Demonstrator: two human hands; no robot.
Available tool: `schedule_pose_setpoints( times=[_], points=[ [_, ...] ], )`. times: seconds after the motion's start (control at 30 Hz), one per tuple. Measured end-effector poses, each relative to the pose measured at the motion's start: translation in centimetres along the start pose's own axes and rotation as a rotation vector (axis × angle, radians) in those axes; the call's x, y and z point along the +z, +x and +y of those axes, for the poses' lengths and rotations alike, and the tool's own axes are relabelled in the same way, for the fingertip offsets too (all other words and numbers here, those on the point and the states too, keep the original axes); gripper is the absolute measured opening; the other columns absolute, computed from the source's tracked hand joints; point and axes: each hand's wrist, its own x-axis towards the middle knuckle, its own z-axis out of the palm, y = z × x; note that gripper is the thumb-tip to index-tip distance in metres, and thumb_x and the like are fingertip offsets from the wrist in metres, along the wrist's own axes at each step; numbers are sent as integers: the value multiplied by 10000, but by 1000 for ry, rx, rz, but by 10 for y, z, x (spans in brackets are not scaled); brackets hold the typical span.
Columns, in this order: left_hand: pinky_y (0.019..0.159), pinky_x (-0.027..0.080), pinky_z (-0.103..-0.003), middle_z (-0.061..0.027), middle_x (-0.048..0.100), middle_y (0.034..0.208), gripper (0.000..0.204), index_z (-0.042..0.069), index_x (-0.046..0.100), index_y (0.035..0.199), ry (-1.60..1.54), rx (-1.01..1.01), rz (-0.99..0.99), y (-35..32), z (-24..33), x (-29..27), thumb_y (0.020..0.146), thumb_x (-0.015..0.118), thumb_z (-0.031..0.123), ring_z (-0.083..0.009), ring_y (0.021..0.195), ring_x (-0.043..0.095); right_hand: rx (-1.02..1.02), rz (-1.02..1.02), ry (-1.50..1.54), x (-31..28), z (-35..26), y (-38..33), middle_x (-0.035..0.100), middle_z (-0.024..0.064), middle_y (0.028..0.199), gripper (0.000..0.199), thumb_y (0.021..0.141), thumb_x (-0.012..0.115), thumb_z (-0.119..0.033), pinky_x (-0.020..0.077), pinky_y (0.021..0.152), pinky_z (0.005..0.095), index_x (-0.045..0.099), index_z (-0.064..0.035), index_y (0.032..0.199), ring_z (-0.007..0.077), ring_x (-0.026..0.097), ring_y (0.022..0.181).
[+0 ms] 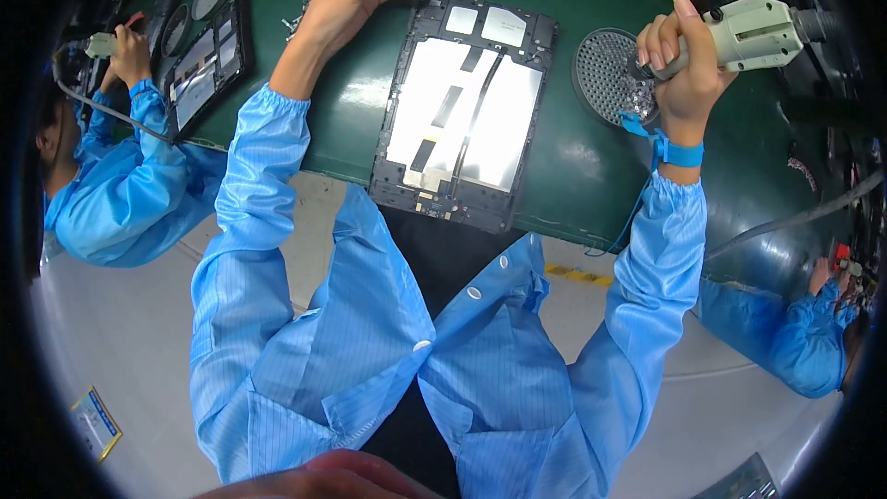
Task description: The worker is assembling tablet modules by placing screens into frames and securing them with an electric screwdriver on a factory assembly line.
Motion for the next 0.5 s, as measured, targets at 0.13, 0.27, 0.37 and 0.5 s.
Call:
schedule_pose_setpoints(
  times=[0.13, 0.27, 0.37, 0.5],
  points=[
    [784, 600, -284, -142, 677, 1008, 371, -59, 592, 1180, 138, -10, 35, -3, -2, 1, 1012, 628, 270, -195, 872, 705, -6, -5, 11, 1, 0, 0, 382, 5, 560, 258, 952, 574, -87, 395, 467, 302, 576, 113, 1116, 116, 401, 446],
    [766, 594, -271, -113, 661, 961, 380, -55, 594, 1198, 167, 18, 64, -5, -1, 7, 998, 654, 262, -169, 821, 692, -11, -10, 22, -1, 1, 0, 382, 5, 560, 258, 950, 579, -85, 392, 465, 303, 580, 109, 1119, 115, 403, 447],
    [755, 581, -249, -97, 667, 933, 369, -42, 621, 1191, 267, 51, 155, -6, -6, 8, 977, 687, 251, -143, 829, 683, -13, -16, 18, -1, 0, -1, 383, 7, 558, 261, 947, 581, -86, 390, 465, 303, 582, 111, 1119, 116, 406, 450],
    [732, 530, -231, -59, 668, 888, 269, -4, 673, 1084, 302, 130, 255, -6, -6, 9, 963, 705, 235, -114, 797, 645, -17, -18, 22, 0, 2, -1, 383, 9, 557, 263, 944, 584, -87, 388, 464, 304, 585, 112, 1115, 117, 407, 449]
  ],
)
